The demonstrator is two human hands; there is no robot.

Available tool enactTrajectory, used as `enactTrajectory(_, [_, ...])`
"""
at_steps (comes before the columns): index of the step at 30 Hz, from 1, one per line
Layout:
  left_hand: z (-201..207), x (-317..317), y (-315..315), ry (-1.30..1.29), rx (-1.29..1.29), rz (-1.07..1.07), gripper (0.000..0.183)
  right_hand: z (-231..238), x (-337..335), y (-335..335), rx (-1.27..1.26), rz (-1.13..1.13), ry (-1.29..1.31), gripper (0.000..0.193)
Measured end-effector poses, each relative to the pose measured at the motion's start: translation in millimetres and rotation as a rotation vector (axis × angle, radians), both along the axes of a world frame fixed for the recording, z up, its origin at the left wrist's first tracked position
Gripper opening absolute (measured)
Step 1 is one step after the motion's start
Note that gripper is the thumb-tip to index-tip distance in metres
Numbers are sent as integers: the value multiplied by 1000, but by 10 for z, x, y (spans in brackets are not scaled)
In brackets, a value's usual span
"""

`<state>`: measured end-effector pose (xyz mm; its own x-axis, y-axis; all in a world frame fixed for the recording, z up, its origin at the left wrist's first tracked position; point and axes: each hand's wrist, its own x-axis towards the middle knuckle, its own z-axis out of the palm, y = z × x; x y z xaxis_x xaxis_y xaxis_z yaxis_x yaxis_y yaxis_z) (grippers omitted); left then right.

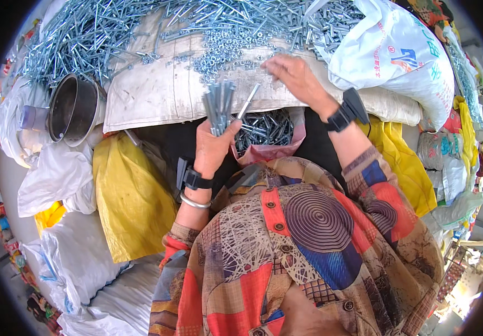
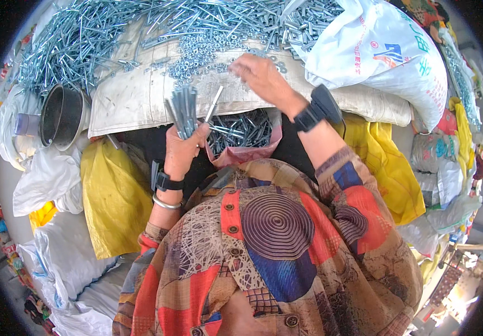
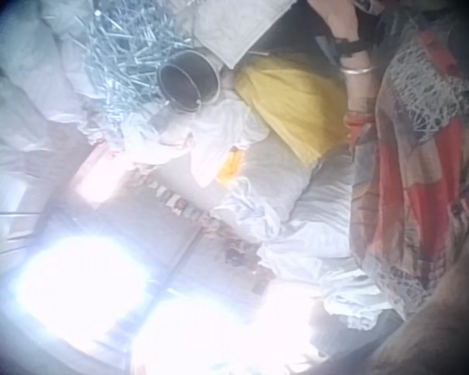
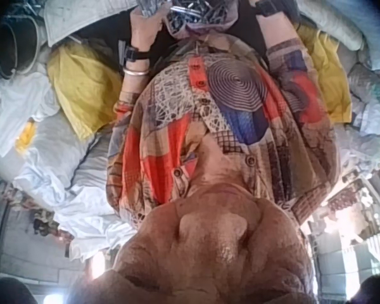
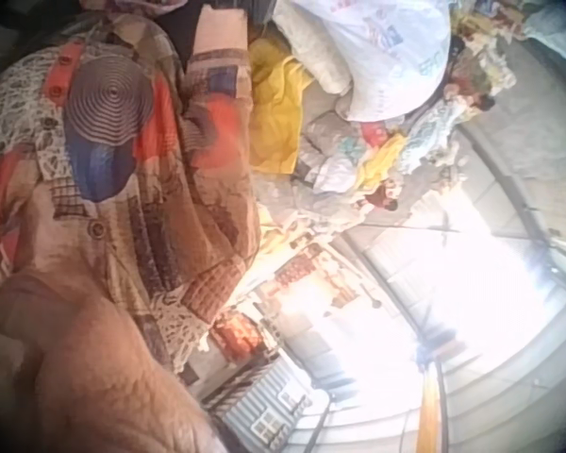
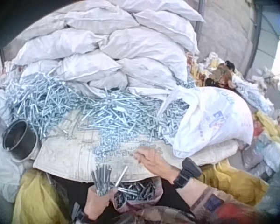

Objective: Assembling long metal bolts by placing a washer on each one and grouping them.

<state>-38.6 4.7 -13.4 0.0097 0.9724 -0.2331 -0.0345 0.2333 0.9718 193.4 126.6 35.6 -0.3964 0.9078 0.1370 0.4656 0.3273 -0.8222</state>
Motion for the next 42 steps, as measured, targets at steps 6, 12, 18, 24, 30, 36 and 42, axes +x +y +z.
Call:
enactTrajectory(6, [79,-250,91,-102,-53,109,18,-317,75,187,415,-28,-613,10])
enactTrajectory(12, [31,-329,141,-106,-52,131,18,-310,-15,124,361,-66,-528,7])
enactTrajectory(18, [-21,-280,159,-128,-35,136,22,-359,-20,240,324,-6,-475,9])
enactTrajectory(24, [-75,-310,161,-169,-49,127,20,-224,-93,382,92,125,-279,10])
enactTrajectory(30, [-82,-296,171,-176,-72,85,20,-375,-283,479,183,47,-250,14])
enactTrajectory(36, [-123,-325,170,-143,-90,41,19,-393,-348,480,389,59,-315,11])
enactTrajectory(42, [-83,-311,159,-132,-90,27,20,-373,-362,519,217,34,-337,14])
